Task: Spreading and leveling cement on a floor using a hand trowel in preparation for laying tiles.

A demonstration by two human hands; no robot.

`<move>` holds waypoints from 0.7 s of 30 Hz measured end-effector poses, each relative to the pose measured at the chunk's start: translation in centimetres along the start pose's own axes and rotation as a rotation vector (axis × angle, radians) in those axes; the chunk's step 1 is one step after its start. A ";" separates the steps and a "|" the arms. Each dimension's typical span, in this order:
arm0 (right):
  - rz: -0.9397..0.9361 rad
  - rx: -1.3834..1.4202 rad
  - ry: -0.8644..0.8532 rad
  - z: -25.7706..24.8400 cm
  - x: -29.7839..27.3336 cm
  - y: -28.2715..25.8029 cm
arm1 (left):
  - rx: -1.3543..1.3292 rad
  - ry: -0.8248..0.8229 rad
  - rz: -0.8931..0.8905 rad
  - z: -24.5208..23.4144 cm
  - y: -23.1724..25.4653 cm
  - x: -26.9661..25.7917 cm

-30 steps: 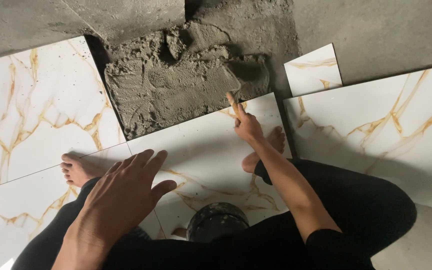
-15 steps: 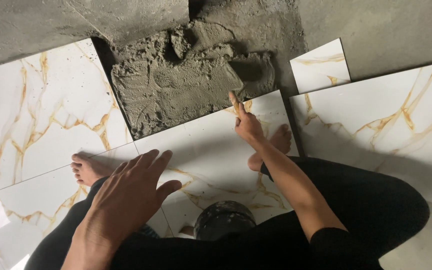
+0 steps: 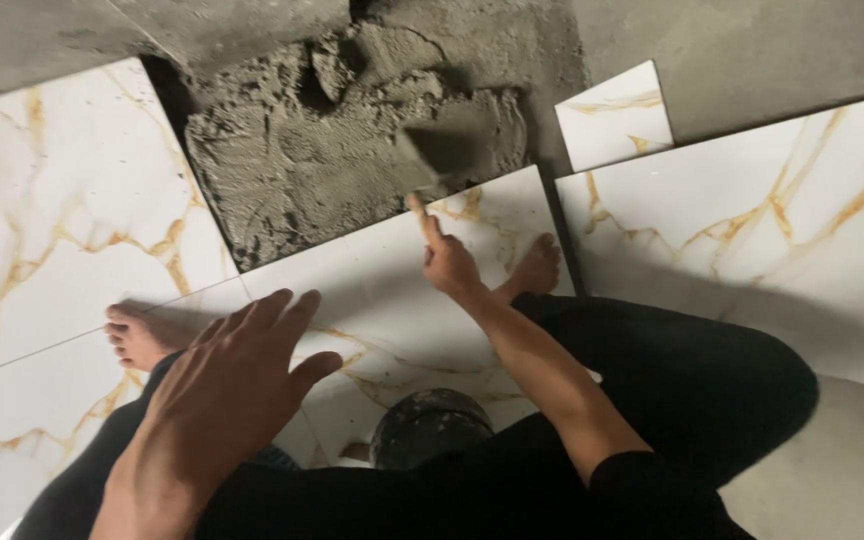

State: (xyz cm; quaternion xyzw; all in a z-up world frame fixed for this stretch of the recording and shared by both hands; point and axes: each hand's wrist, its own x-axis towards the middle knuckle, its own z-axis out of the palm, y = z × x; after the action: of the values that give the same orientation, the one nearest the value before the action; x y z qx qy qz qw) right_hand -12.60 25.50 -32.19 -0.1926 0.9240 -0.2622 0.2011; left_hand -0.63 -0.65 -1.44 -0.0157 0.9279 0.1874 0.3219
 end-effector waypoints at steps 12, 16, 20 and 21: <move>0.577 0.046 0.000 -4.6 3.2 9.0 | -0.070 0.231 0.087 -0.3 0.7 -2.1; 0.281 -0.073 0.110 -1.0 1.3 8.9 | -0.090 0.147 0.056 -0.2 1.1 -1.8; -0.060 -0.006 0.081 2.2 -1.0 4.7 | -0.035 0.194 0.070 -0.6 1.1 -1.6; -0.059 -0.043 0.048 4.2 -0.9 5.8 | -0.067 0.134 0.043 -0.9 1.2 -1.5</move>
State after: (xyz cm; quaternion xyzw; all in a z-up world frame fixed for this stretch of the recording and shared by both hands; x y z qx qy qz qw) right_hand -11.34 28.80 -38.46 -0.2179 0.9279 -0.2525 0.1667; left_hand -0.12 0.01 0.53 -0.0189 0.9407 0.2239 0.2541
